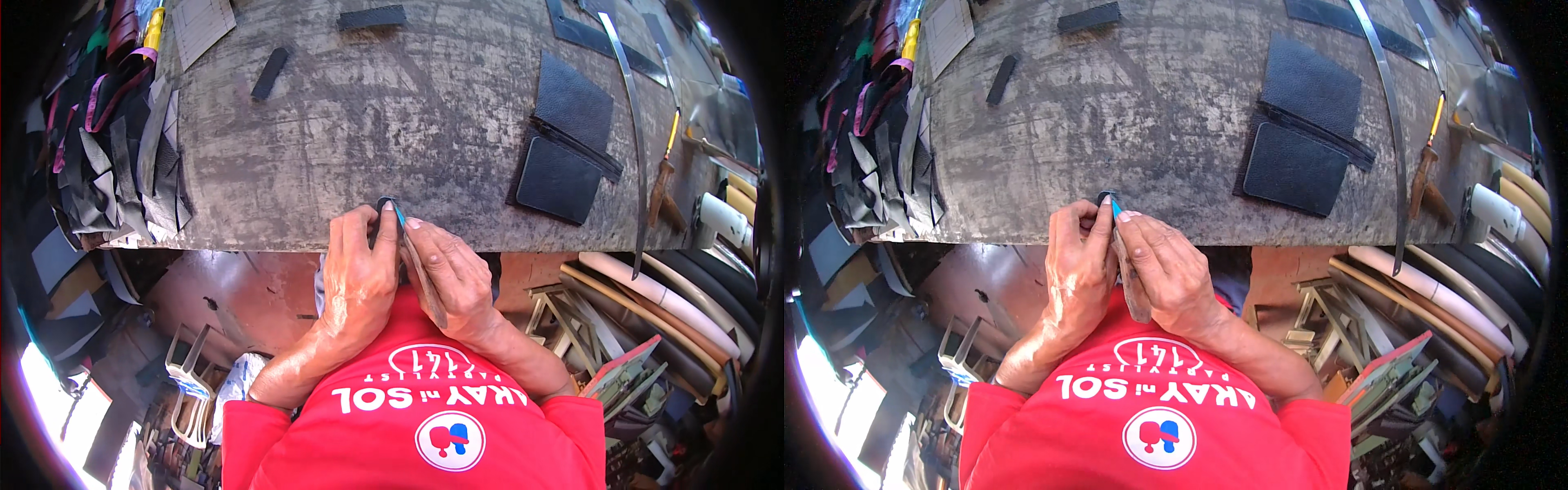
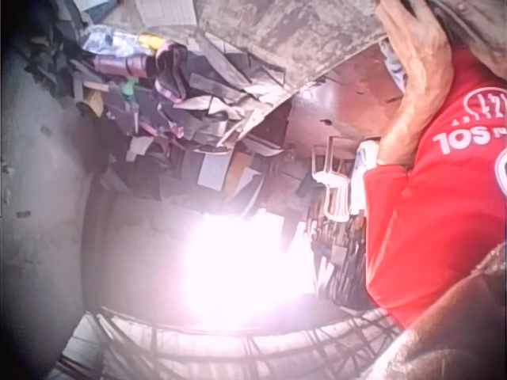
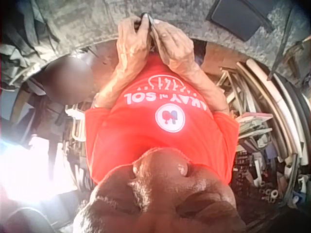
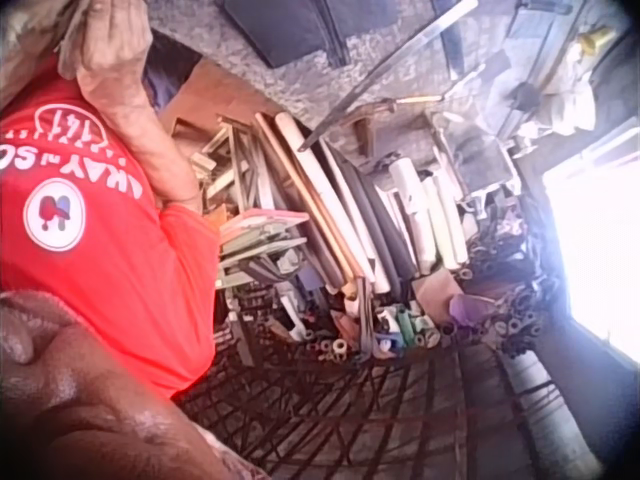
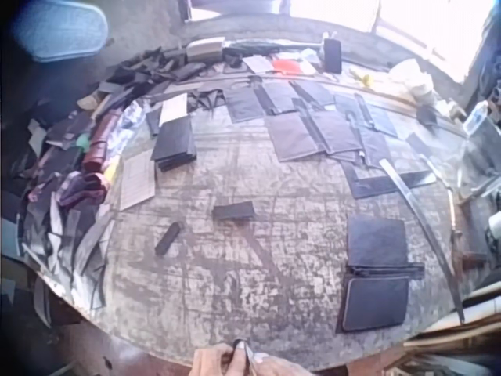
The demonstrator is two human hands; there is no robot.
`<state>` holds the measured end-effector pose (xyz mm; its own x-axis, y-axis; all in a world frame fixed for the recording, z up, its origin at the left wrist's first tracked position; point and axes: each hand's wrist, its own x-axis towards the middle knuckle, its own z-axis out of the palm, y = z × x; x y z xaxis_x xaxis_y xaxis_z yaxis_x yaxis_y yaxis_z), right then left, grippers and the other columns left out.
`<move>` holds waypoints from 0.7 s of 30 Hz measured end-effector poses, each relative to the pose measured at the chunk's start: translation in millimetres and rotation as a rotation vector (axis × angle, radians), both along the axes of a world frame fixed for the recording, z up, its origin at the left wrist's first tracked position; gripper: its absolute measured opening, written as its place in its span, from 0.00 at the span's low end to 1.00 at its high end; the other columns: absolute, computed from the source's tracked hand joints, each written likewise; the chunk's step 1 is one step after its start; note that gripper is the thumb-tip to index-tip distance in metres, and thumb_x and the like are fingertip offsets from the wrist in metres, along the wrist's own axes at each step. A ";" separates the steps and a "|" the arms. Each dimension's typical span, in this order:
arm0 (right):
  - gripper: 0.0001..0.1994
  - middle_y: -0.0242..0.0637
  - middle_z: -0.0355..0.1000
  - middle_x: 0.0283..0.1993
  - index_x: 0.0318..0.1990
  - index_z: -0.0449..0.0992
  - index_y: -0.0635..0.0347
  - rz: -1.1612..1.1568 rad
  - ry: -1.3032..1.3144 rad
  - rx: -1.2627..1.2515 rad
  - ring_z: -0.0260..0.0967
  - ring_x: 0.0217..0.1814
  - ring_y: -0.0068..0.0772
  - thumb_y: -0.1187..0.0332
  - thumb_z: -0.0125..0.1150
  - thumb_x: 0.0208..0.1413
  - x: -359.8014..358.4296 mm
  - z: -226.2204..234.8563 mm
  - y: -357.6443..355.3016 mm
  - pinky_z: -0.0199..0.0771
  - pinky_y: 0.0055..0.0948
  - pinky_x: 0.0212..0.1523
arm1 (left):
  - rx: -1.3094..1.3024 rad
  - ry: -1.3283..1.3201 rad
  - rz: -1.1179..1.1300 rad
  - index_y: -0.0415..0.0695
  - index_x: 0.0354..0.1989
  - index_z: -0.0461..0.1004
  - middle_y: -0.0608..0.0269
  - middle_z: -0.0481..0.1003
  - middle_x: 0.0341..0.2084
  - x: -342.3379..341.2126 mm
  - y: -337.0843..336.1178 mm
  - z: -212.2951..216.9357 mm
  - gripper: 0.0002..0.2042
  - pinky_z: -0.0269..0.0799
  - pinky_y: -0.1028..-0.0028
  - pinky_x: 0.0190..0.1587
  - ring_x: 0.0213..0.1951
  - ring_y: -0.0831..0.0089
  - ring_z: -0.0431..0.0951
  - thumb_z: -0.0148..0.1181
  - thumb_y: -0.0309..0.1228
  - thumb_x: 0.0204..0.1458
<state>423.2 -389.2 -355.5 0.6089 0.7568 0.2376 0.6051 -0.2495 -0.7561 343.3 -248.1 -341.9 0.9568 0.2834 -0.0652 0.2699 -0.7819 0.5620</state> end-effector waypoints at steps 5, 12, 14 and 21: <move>0.24 0.55 0.79 0.49 0.57 0.75 0.76 -0.029 0.008 -0.023 0.81 0.48 0.53 0.82 0.68 0.50 5.5 8.9 4.5 0.83 0.41 0.48 | -0.008 0.002 0.000 0.28 0.60 0.72 0.45 0.70 0.47 0.2 0.4 -0.4 0.26 0.75 0.61 0.45 0.47 0.51 0.73 0.63 0.18 0.50; 0.19 0.50 0.81 0.44 0.52 0.79 0.71 -0.116 0.021 -0.017 0.82 0.42 0.49 0.85 0.69 0.51 12.0 9.8 22.4 0.83 0.38 0.42 | -0.065 0.008 0.010 0.29 0.59 0.73 0.45 0.70 0.48 -1.8 1.2 2.0 0.25 0.75 0.61 0.47 0.48 0.51 0.73 0.63 0.18 0.49; 0.17 0.50 0.80 0.48 0.51 0.79 0.73 -0.104 0.008 -0.010 0.82 0.45 0.50 0.82 0.68 0.52 13.0 6.4 21.5 0.82 0.39 0.45 | -0.066 0.011 -0.003 0.30 0.59 0.74 0.46 0.70 0.48 -0.2 8.4 4.0 0.25 0.75 0.61 0.47 0.48 0.51 0.73 0.63 0.18 0.49; 0.17 0.48 0.81 0.43 0.51 0.80 0.71 -0.136 0.075 0.110 0.82 0.41 0.47 0.85 0.69 0.52 14.1 -6.1 5.3 0.82 0.37 0.41 | -0.038 -0.056 -0.035 0.35 0.58 0.76 0.49 0.71 0.48 -5.6 19.6 -2.4 0.25 0.74 0.60 0.50 0.48 0.52 0.73 0.63 0.15 0.46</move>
